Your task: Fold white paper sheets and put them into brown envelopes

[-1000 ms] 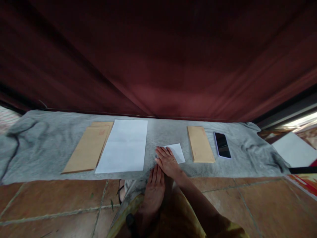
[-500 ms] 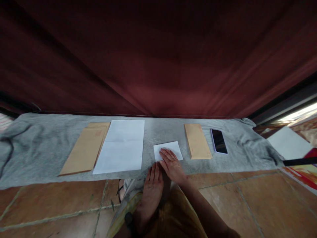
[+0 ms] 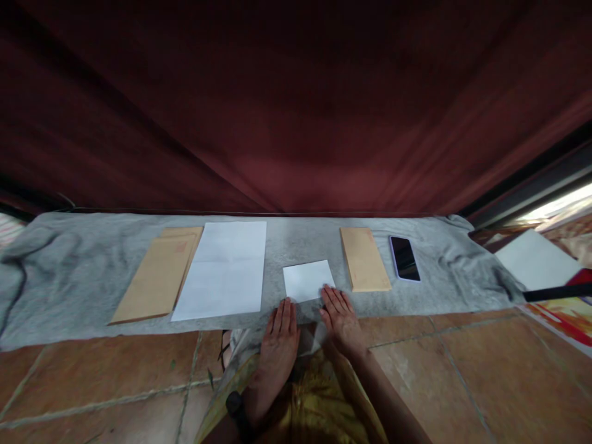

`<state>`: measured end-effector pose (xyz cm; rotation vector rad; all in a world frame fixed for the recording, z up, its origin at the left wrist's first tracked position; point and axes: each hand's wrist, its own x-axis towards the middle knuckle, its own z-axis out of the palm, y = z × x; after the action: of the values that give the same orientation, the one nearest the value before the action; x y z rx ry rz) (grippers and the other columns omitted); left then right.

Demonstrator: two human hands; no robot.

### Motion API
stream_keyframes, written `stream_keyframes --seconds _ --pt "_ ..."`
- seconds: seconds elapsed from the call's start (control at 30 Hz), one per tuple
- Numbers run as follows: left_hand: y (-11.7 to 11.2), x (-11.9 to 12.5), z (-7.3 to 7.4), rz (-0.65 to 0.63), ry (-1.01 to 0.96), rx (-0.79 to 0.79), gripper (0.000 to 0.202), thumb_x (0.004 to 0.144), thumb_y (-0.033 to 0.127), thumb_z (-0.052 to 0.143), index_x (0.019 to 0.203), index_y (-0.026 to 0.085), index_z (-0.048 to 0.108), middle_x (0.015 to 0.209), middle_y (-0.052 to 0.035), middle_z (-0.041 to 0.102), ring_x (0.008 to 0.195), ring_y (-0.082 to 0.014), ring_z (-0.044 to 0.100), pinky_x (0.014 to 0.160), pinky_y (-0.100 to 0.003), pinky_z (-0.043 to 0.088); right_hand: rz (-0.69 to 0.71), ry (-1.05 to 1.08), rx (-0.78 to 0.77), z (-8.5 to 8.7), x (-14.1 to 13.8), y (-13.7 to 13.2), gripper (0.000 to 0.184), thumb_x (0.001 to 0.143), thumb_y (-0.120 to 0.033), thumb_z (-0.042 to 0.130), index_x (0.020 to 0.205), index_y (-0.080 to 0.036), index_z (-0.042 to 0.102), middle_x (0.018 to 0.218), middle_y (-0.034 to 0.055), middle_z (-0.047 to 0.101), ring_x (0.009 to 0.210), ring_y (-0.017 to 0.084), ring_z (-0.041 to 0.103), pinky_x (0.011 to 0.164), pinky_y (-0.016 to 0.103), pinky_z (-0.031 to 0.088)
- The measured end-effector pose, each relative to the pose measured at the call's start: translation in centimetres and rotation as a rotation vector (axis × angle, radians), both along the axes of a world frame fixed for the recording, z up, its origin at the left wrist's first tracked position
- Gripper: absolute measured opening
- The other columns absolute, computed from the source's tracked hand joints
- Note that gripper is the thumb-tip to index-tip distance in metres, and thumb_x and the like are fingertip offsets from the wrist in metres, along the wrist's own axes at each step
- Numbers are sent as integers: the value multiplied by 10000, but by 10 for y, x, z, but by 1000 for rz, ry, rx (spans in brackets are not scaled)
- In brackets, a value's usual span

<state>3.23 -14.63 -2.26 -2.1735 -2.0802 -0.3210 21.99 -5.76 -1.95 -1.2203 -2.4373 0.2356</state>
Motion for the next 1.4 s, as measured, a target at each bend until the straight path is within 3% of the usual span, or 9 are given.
stream_keyframes --seconds 0.27,0.43,0.63,0.83,1.13,1.4 --pt "1 4 11 15 41 -9 632 933 217 484 1523 24 362 1569 -218 409 1469 -317 381 1197 -482 357 -30 -60 10 -2 11 -3 521 1054 -303 401 1545 -130 377 1550 128 462 1459 247 393 1217 485 293" --pt "9 19 19 -91 6 -21 661 924 254 519 1545 104 349 1616 -140 357 1517 -272 286 1231 -456 313 -65 -105 21 2 3 -8 492 1050 -321 412 1525 -193 430 1587 121 409 1473 276 362 1211 519 271" --pt "14 21 15 -115 22 -71 604 917 233 520 1501 105 429 1599 -138 392 1503 -288 316 1225 -481 311 -3 -76 28 5 -10 -14 460 1038 -356 443 1484 -264 500 1596 95 400 1462 280 378 1213 517 255" --pt "12 15 11 -103 55 -74 593 916 225 498 1491 93 439 1589 -141 410 1499 -276 328 1221 -473 317 -44 -63 16 2 -11 -13 432 1050 -338 411 1453 -252 537 1554 68 470 1429 252 429 1223 487 234" --pt "6 3 6 -73 31 -36 586 947 274 499 1499 95 419 1566 -160 443 1480 -277 369 1208 -476 334 -84 -97 21 -1 14 -8 457 1062 -307 370 1492 -193 474 1541 73 486 1433 253 422 1212 498 239" --pt "10 5 8 -19 -54 -8 601 972 370 501 1476 50 430 1534 -209 469 1458 -307 402 1182 -479 381 -75 -63 67 -11 17 -9 486 1060 -301 355 1524 -170 418 1546 101 476 1456 262 389 1213 519 231"
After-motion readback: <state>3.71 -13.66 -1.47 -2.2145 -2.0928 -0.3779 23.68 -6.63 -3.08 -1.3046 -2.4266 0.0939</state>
